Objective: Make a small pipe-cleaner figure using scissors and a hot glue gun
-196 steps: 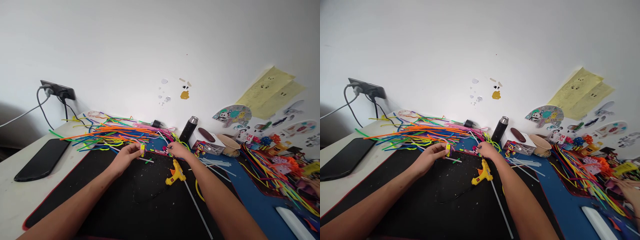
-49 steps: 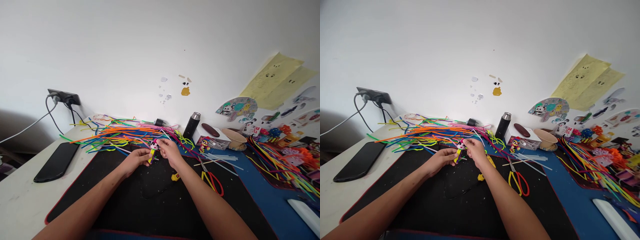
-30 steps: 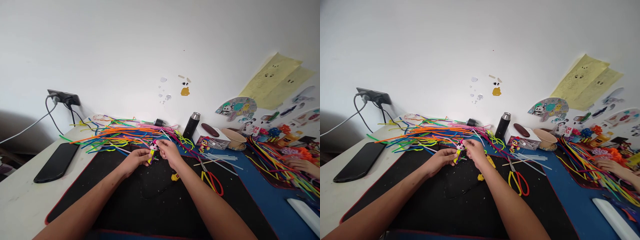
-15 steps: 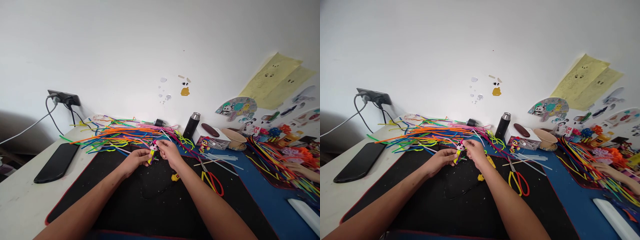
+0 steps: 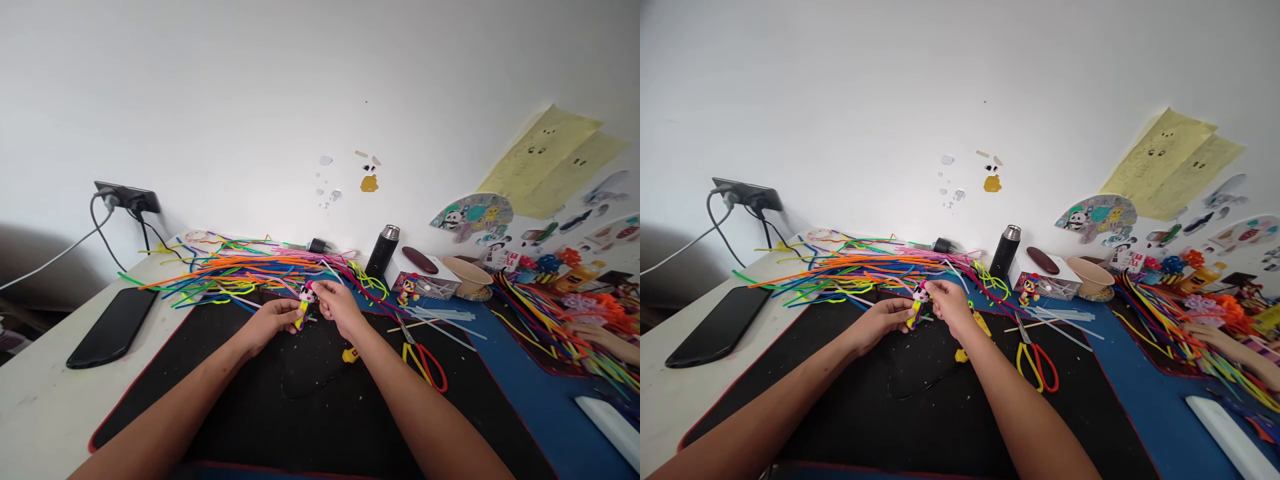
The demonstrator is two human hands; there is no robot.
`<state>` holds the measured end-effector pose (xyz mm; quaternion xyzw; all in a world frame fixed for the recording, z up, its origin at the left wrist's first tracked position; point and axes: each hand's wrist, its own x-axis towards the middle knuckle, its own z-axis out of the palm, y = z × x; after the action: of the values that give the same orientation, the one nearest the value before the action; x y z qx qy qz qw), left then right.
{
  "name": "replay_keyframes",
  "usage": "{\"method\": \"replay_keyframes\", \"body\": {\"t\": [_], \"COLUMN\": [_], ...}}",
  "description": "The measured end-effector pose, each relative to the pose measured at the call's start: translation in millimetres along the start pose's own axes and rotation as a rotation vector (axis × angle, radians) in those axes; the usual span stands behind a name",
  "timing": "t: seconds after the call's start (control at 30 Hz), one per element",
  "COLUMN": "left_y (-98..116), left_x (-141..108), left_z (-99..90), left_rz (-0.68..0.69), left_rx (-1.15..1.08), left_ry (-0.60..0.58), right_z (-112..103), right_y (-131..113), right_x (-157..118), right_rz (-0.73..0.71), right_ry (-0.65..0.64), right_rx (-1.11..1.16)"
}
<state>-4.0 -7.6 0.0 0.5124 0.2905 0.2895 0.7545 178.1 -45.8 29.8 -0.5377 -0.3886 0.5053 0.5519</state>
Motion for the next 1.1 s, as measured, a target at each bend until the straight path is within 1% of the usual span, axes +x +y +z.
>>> {"method": "replay_keyframes", "body": {"t": [0.6, 0.8, 0.9, 0.97, 1.1], "left_y": [2.6, 3.4, 4.6, 4.4, 1.1], "left_x": [-1.2, -1.4, -2.3, -2.5, -1.6], "left_z": [1.0, 1.9, 2.4, 2.1, -0.6], "left_rz": [0.004, -0.002, -0.007, -0.008, 0.001], "left_rx": [0.020, 0.029, 0.055, 0.060, 0.058], "left_ry": [-0.016, -0.003, -0.016, -0.014, -0.001], "right_z": [2.8, 1.9, -3.4, -10.6, -34.4], "right_y": [0.5, 0.9, 0.4, -0.1, -0.5], "right_x": [-1.0, -0.5, 2.4, 5.3, 12.1], "right_rz": [0.002, -0.010, -0.023, -0.033, -0.037], "right_ry": [0.000, 0.006, 0.031, 0.060, 0.138], "right_rx": [0.009, 0.003, -0.005, -0.016, -0.058]}}
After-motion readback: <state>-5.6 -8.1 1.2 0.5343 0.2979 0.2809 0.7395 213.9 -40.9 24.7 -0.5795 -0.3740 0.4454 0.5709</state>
